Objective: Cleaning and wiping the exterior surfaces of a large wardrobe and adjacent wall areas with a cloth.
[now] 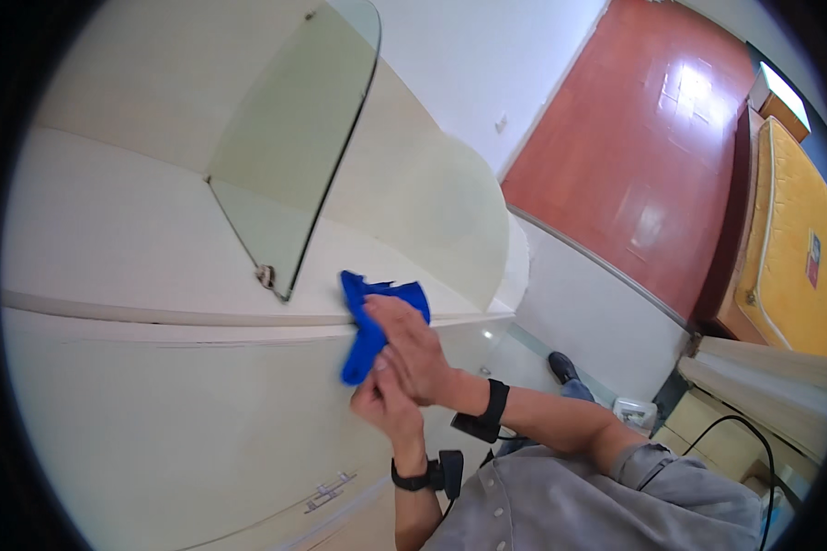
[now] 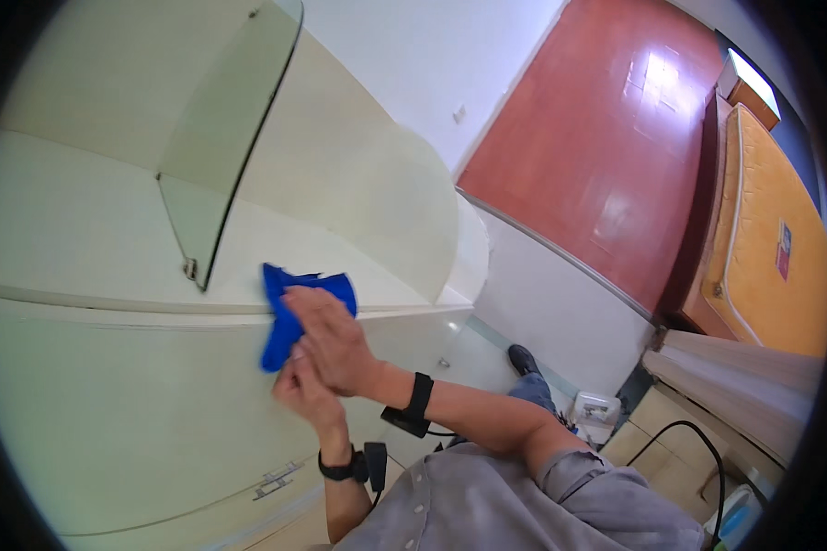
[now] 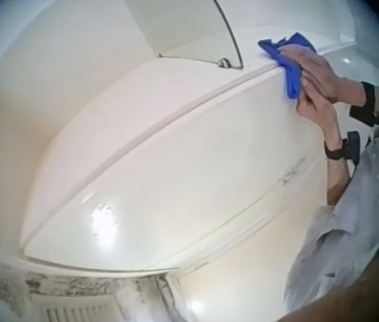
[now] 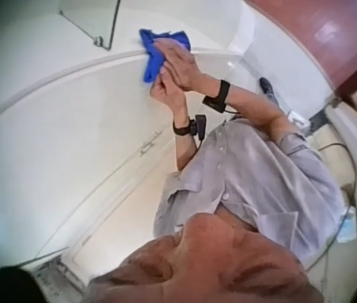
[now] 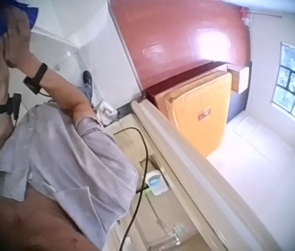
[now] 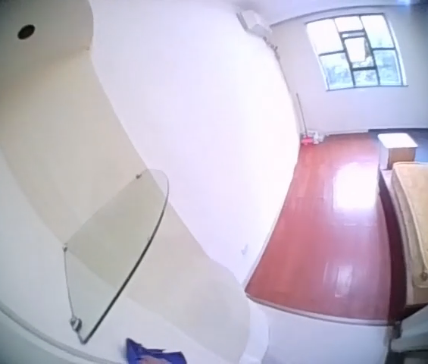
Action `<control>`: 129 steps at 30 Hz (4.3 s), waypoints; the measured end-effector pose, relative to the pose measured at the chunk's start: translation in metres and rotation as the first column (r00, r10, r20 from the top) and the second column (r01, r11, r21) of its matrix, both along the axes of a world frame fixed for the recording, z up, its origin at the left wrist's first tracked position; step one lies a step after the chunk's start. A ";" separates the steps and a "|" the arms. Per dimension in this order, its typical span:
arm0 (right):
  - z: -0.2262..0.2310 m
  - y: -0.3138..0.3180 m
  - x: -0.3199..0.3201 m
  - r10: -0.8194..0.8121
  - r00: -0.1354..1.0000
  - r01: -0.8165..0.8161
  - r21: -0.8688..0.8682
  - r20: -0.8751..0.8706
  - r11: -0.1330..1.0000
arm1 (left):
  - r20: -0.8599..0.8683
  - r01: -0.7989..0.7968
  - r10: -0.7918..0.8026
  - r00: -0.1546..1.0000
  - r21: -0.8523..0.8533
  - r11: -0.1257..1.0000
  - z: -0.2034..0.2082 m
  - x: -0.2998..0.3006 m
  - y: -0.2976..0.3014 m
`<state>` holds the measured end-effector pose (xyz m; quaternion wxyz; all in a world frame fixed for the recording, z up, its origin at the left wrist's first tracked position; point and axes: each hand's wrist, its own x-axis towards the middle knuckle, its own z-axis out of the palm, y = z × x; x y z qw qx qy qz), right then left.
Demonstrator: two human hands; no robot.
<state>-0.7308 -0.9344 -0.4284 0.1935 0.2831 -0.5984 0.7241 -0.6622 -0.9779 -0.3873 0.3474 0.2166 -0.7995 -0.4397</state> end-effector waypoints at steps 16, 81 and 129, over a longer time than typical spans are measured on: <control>-0.145 -0.006 0.062 -0.107 0.815 -0.012 0.202 0.569 0.979 | 0.289 -0.045 -0.070 0.955 0.372 0.927 -0.149 0.027 -0.017; -0.403 -0.100 0.093 -0.257 0.630 0.422 0.045 -0.733 0.905 | -0.376 -0.381 0.077 0.923 -0.871 0.310 -0.480 0.189 -0.179; -0.266 -0.196 0.202 -0.112 0.392 0.206 -0.031 -0.913 0.978 | -0.464 -0.470 0.092 0.881 -0.837 0.279 -0.319 0.259 -0.223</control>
